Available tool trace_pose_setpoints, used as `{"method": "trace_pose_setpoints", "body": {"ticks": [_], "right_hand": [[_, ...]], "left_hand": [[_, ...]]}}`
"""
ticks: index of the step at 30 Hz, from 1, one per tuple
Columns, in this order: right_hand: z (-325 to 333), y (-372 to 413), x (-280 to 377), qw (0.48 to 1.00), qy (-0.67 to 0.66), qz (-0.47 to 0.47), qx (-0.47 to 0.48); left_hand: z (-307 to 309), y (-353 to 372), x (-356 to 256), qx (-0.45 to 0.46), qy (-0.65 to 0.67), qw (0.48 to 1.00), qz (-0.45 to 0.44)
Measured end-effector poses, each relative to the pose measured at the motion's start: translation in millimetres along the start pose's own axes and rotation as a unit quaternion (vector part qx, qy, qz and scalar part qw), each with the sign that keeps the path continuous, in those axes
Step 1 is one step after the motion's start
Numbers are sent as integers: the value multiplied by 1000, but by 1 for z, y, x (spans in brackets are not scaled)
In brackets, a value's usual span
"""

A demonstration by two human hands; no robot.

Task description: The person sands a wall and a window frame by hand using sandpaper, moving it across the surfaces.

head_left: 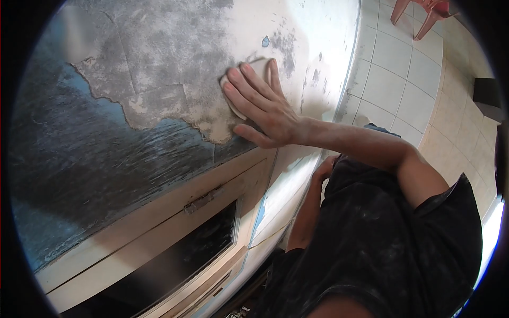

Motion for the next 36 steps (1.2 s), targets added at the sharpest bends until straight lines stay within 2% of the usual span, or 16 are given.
{"method": "trace_pose_setpoints", "body": {"ticks": [3, 7, 12, 18, 24, 26, 30, 32, 34, 36], "right_hand": [[-3, 0, 6, 998, -53, 7, -38], [-24, 43, -5, 998, -29, 48, -1], [-4, 1, 14, 999, -39, 12, -29], [-18, 35, 2, 998, -8, 57, 1], [-2, -2, 18, 998, -41, -4, -41], [-16, 24, 14, 999, -37, 14, -27], [-25, 47, -1, 999, 6, 51, 8], [-9, 19, 2, 1000, 2, 14, -3], [-3, 4, 5, 1000, -12, -10, -21], [-2, 1, 11, 997, -45, -28, -52]], "left_hand": [[2, 1, -2, -2, -6, 1000, -2], [5, 1, -4, -2, -14, 1000, -7], [6, 2, -4, -10, -20, 1000, -10], [8, 2, -8, -11, -27, 999, -14], [7, -1, -11, -25, -37, 999, -25], [11, -2, -16, -32, -47, 998, -31], [24, 6, -45, -90, -78, 989, -82], [40, 21, -71, -143, -98, 976, -136], [62, 52, -110, -201, -93, 949, -224], [90, 93, -146, -299, -92, 905, -290]]}}
Point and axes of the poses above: each hand's wrist, its own y-axis away from the middle knuckle, its own z-axis out of the back of the hand, x = y × z, the point moved 7 cm from there along -y, towards the middle knuckle, and after that the axes turned 4 degrees about -x, right-handed, at the moved point
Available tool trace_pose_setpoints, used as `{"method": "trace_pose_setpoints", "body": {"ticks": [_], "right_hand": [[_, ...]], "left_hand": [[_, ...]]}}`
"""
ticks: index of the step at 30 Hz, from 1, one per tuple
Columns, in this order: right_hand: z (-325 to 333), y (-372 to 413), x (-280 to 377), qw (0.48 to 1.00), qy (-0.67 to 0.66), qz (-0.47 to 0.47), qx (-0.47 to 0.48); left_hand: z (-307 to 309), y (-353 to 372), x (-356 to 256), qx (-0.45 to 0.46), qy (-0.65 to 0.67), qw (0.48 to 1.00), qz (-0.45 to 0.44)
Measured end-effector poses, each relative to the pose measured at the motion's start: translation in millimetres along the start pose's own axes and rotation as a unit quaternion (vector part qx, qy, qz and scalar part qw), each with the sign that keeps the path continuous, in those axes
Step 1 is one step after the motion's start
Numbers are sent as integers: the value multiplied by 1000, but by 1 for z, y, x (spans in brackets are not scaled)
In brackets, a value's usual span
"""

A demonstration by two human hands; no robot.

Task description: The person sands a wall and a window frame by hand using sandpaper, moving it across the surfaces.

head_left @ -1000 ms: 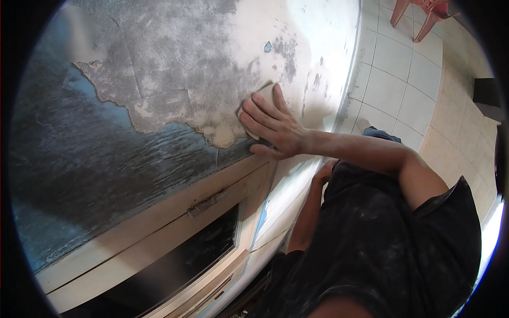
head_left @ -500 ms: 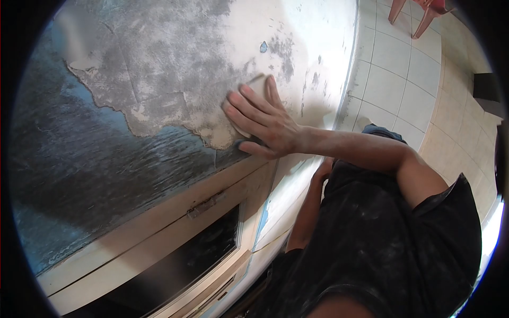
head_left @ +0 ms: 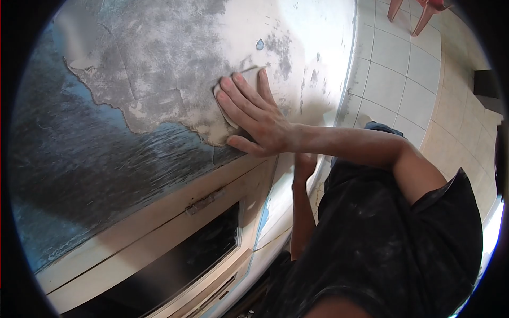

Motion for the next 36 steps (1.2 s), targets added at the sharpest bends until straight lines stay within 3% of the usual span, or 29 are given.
{"method": "trace_pose_setpoints", "body": {"ticks": [2, 3, 4, 5, 10, 13, 15, 19, 22, 33, 36], "right_hand": [[-15, 33, -8, 998, 15, 47, 32], [-20, 44, -11, 996, 24, 71, 47], [-19, 40, -11, 995, 31, 81, 47], [-15, 33, -13, 994, 39, 90, 47], [-6, -5, 8, 996, 42, 69, 35], [-9, 14, 7, 996, 15, 68, 61], [-10, 24, 9, 993, 10, 84, 80], [-10, 1, 23, 994, 17, 90, 56], [-17, 6, 23, 991, 22, 107, 70], [-24, 18, 24, 990, 14, 94, 100], [-23, 32, 16, 982, 43, 151, 108]], "left_hand": [[43, 2, -60, -53, -95, 992, -65], [60, 4, -90, -40, -110, 993, 25], [77, 9, -110, -56, -185, 981, -12], [89, 9, -133, -54, -150, 987, 15], [132, 27, -218, -151, -215, 961, -89], [150, 45, -257, -249, -164, 924, -238], [155, 60, -283, -258, -181, 883, -347], [173, 82, -324, -325, -209, 755, -530], [187, 78, -328, -394, -314, 702, -503], [185, 52, -309, -386, -323, 712, -488], [181, 48, -308, -398, -366, 702, -464]]}}
Point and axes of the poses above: each hand's wrist, its own y-axis away from the middle knuckle, its own z-axis out of the back of the hand, x = y × z, the point moved 7 cm from there along -y, towards the middle knuckle, and after that the axes turned 4 degrees about -x, right-handed, at the moved point
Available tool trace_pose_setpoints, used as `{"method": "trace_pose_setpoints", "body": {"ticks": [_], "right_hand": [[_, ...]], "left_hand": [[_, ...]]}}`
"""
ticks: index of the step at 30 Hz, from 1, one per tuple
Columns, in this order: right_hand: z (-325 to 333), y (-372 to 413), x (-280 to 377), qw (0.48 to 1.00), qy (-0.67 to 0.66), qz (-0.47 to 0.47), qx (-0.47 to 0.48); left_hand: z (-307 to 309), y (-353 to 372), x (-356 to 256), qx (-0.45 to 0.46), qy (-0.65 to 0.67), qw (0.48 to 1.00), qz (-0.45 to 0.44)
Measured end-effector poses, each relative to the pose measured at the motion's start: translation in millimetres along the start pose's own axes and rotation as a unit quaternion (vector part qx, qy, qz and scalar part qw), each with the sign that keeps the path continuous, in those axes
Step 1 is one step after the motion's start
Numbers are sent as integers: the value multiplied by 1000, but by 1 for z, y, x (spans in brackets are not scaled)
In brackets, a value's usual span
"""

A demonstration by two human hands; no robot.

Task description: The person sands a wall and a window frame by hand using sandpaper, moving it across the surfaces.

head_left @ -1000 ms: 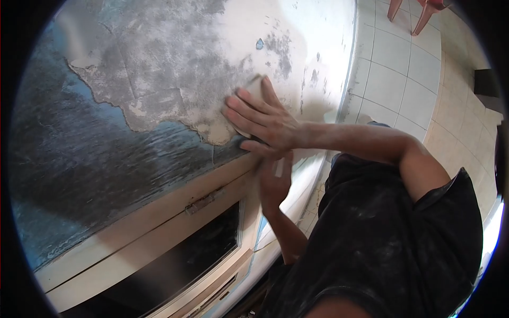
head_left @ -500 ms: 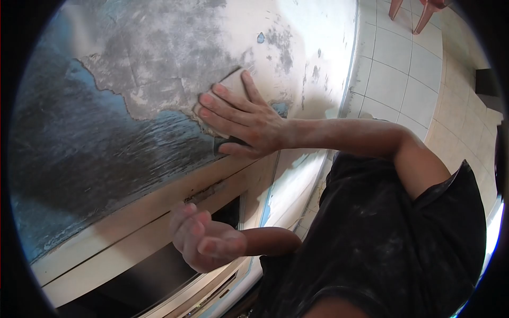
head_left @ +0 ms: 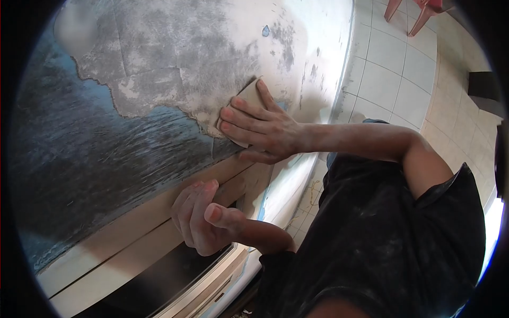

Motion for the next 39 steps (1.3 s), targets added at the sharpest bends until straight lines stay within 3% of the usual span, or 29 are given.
{"method": "trace_pose_setpoints", "body": {"ticks": [3, 6, 12, 15, 21, 27, 33, 39], "right_hand": [[7, -18, 3, 999, -17, -48, 7], [12, -28, 7, 990, -69, -102, -68], [1, 2, -6, 999, 20, -29, -18], [16, -28, -4, 988, -27, -108, -110], [-5, 16, -16, 998, 0, -48, -30], [34, -35, -27, 991, -10, -106, -86], [14, 12, -36, 998, 12, -52, -40], [31, -31, -30, 988, -17, -105, -116]], "left_hand": [[-5, 0, 0, -11, -24, 999, 21], [-4, 1, 0, -29, -29, 999, 36], [-5, 3, 3, -51, -35, 996, 65], [-4, 5, 3, -33, -42, 996, 74], [-4, 2, 4, -34, -29, 996, 73], [-4, 5, 4, -31, -31, 993, 105], [-4, 3, 5, -47, -34, 992, 110], [-5, 5, 4, -57, -38, 991, 114]]}}
Point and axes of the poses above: each hand's wrist, its own y-axis away from the middle knuckle, its own z-axis out of the back of the hand, x = y × z, the point moved 7 cm from there along -y, towards the middle knuckle, and after that the axes turned 4 degrees about -x, right-handed, at the moved point
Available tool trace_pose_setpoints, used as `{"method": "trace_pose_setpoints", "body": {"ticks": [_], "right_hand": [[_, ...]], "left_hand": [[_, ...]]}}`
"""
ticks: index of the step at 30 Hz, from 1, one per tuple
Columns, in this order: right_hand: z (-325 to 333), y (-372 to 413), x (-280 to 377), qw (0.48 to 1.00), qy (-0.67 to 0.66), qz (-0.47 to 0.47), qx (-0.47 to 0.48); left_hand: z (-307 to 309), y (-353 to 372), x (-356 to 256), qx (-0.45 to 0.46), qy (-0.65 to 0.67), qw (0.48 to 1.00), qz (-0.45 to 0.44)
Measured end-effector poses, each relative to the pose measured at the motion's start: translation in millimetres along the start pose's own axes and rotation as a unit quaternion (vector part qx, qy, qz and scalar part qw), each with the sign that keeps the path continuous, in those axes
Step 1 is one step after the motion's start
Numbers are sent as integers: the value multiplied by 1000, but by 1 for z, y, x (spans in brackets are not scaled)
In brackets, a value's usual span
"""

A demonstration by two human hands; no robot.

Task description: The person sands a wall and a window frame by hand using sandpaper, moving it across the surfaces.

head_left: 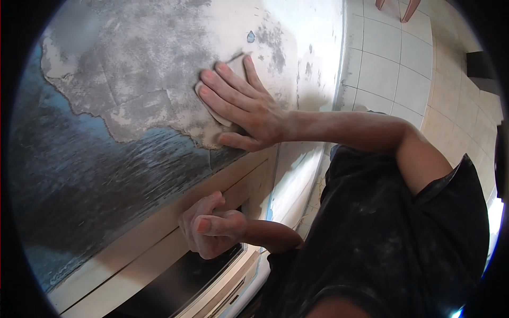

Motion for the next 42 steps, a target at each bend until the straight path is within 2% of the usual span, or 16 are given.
{"method": "trace_pose_setpoints", "body": {"ticks": [4, 6, 12, 15, 18, 24, 26, 30, 33, 36, 39, 42], "right_hand": [[-15, 47, -9, 998, 4, 30, 51], [-13, 44, -6, 997, 7, 37, 63], [-6, -8, 18, 1000, -8, -3, 3], [-24, 42, 5, 997, 14, 56, 58], [-20, 43, 3, 992, 41, 97, 71], [-11, 4, 15, 1000, -10, 7, 16], [-23, 38, 11, 998, -5, 36, 44], [-22, 39, 12, 993, 7, 84, 87], [-19, 1, 29, 997, -5, 46, 54], [-22, 5, 33, 994, 35, 63, 77], [-29, 49, 25, 991, 27, 90, 98], [-30, 42, 26, 992, 12, 89, 88]], "left_hand": [[1, -1, 0, -10, 16, 1000, -19], [1, -2, 1, -15, 12, 1000, -25], [5, 0, 2, -20, 15, 999, -26], [5, -2, 1, -25, 24, 999, -41], [4, -3, 1, -30, 27, 998, -44], [5, 1, 2, -31, 25, 998, -41], [5, -1, 2, -34, 25, 998, -47], [3, -2, -1, -31, 32, 998, -38], [3, 1, -2, -22, 18, 999, -19], [3, 0, -1, -19, 15, 999, -22], [4, 0, 1, -20, 15, 999, -24], [1, 0, -1, -27, 11, 999, -21]]}}
Point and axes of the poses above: each hand's wrist, its own y-axis away from the middle knuckle, its own z-axis out of the back of the hand, x = y × z, the point moved 7 cm from there along -y, towards the middle knuckle, and after that the axes turned 4 degrees about -x, right-handed, at the moved point
